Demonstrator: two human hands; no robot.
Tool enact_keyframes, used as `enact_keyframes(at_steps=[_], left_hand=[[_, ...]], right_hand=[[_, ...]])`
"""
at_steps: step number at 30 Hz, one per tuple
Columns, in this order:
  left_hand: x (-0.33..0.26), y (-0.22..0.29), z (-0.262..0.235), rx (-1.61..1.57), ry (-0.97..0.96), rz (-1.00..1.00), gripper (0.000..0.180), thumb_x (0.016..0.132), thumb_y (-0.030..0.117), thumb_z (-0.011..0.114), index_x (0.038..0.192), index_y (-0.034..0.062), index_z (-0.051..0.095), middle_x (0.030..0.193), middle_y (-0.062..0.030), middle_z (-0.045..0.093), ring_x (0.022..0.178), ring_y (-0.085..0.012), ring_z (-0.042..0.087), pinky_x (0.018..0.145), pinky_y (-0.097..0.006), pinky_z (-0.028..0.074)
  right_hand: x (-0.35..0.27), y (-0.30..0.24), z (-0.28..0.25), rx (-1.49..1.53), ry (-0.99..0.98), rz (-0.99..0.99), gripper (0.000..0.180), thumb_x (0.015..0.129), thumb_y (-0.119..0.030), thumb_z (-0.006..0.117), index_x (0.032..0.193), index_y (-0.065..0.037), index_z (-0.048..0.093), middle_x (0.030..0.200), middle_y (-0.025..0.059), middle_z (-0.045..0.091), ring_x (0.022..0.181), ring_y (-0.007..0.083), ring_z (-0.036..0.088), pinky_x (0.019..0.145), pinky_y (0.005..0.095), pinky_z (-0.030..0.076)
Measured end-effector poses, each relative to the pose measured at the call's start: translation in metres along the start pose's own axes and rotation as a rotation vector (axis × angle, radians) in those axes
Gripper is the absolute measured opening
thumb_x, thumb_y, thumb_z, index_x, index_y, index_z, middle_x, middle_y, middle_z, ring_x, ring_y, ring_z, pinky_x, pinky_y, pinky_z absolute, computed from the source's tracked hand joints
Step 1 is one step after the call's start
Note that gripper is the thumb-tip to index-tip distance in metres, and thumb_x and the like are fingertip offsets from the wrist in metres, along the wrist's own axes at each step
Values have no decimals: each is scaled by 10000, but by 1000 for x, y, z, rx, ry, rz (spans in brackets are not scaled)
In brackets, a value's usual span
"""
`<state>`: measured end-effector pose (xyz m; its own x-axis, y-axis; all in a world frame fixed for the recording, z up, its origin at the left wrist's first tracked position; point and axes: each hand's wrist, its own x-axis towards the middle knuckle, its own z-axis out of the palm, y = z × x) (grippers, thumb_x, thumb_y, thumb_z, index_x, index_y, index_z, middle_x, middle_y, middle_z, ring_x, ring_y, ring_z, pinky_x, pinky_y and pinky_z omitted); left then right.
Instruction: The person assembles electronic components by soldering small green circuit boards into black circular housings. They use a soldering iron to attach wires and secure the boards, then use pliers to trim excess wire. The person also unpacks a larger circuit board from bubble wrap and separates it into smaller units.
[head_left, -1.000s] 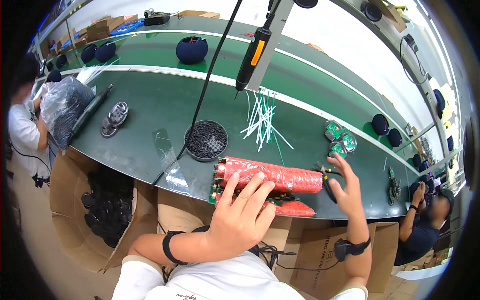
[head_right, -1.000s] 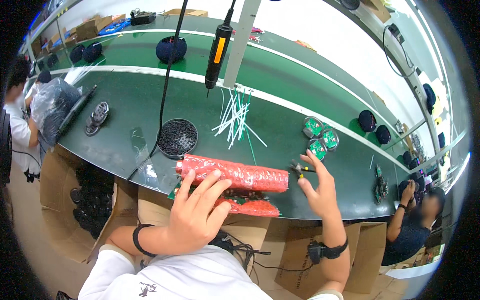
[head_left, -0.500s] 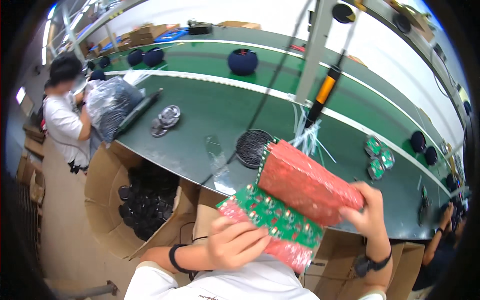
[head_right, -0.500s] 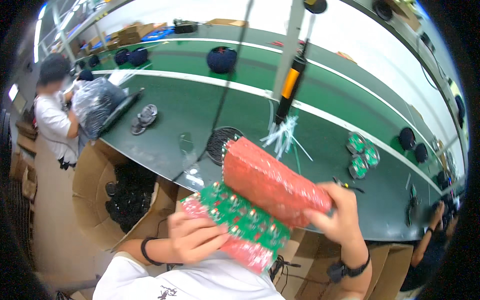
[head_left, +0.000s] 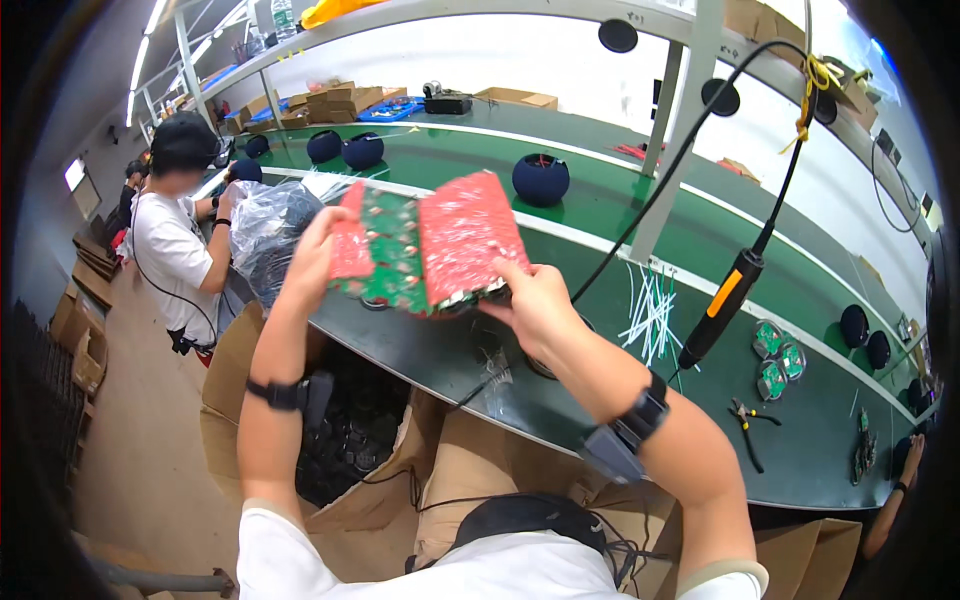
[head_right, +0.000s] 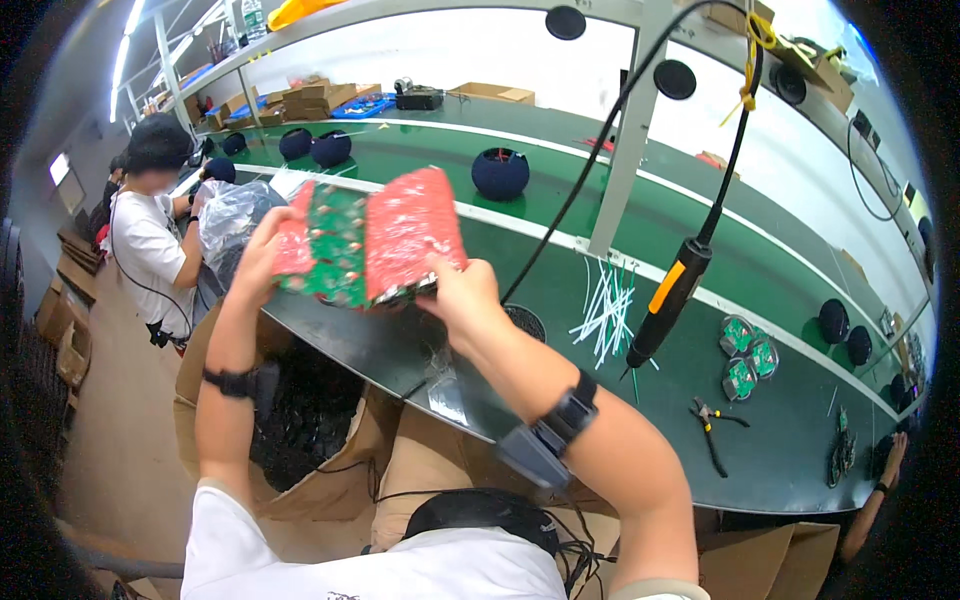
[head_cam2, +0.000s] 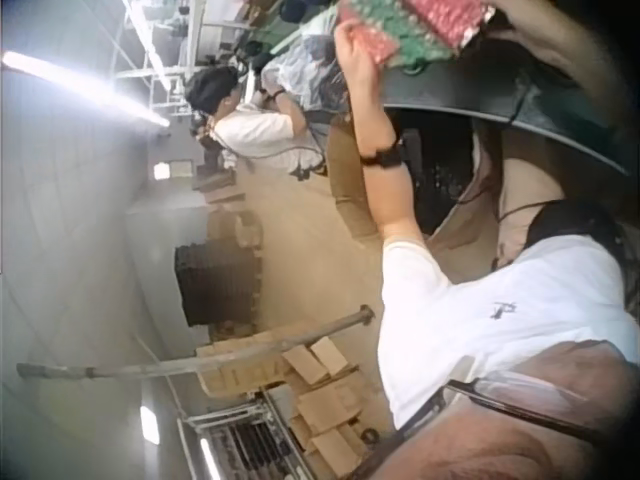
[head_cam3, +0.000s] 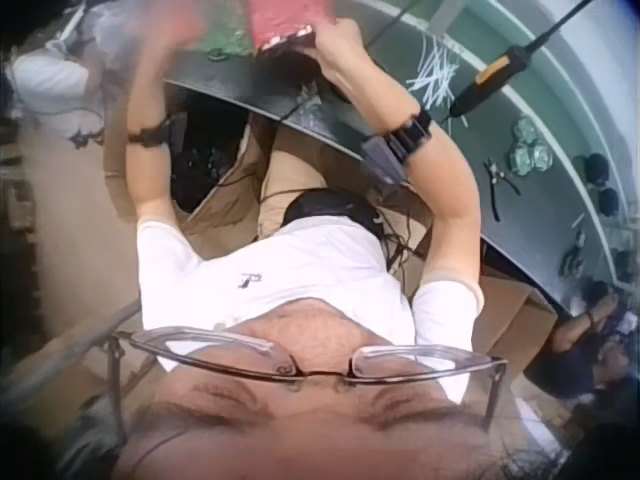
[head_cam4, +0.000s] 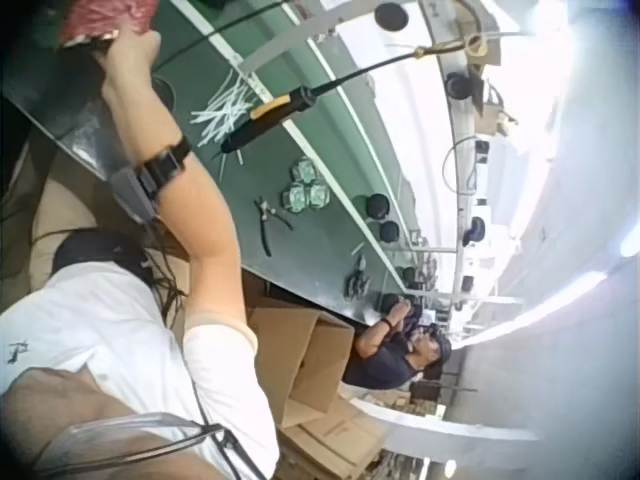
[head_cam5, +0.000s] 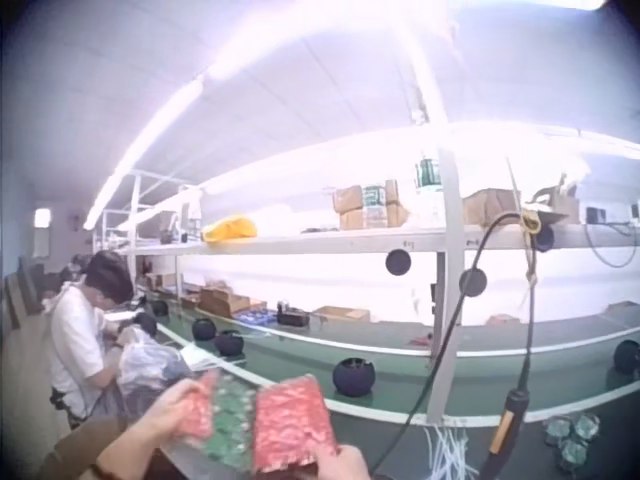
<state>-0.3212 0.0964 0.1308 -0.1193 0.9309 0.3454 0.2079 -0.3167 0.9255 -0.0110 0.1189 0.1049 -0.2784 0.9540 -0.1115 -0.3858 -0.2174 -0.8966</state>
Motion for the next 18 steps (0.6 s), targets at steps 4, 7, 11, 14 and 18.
enact_keyframes(at_steps=[4, 7, 11, 14, 18], left_hand=[[83, -66, 34, -575, -241, -330, 315, 1067, 190, 552, 1316, -2, 541, 1281, -170, 653, 1039, -292, 705, 902, -456, 606], [115, -131, 83, -186, -87, -308, 476, 894, -121, 625, 1320, 85, 576, 1132, -109, 646, 878, -230, 682, 797, -404, 620], [130, -137, 108, 704, -76, 24, 318, 859, 59, 744, 1174, 69, 702, 1207, -146, 681, 956, -302, 678, 840, -444, 588], [106, -92, 154, 1309, -12, 84, 441, 891, 346, 794, 1219, 60, 719, 1382, -153, 640, 1244, -327, 610, 968, -503, 540], [85, -109, 186, 1290, -146, -154, 700, 779, 613, 794, 1174, 37, 749, 1345, -229, 645, 1277, -421, 597, 1017, -575, 522]], right_hand=[[50, 2, -26, -83, 262, -39, 377, 1038, -133, 569, 1351, 76, 546, 1330, 171, 624, 1188, 320, 646, 1049, 585, 542], [73, 14, -57, -113, 390, -7, 405, 1043, -131, 570, 1392, 67, 517, 1387, 172, 590, 1249, 332, 608, 1066, 608, 530], [82, 18, -76, -196, 437, 64, 441, 1025, -148, 607, 1417, 33, 511, 1408, 185, 581, 1293, 333, 572, 1061, 630, 507], [81, 17, -91, -673, 434, 66, 524, 956, -197, 681, 1396, 42, 530, 1385, 211, 602, 1264, 321, 601, 1081, 517, 495], [47, 15, -69, -1103, 321, -146, 644, 875, -240, 737, 1405, 62, 531, 1377, 241, 621, 1242, 308, 636, 1070, 384, 488]])
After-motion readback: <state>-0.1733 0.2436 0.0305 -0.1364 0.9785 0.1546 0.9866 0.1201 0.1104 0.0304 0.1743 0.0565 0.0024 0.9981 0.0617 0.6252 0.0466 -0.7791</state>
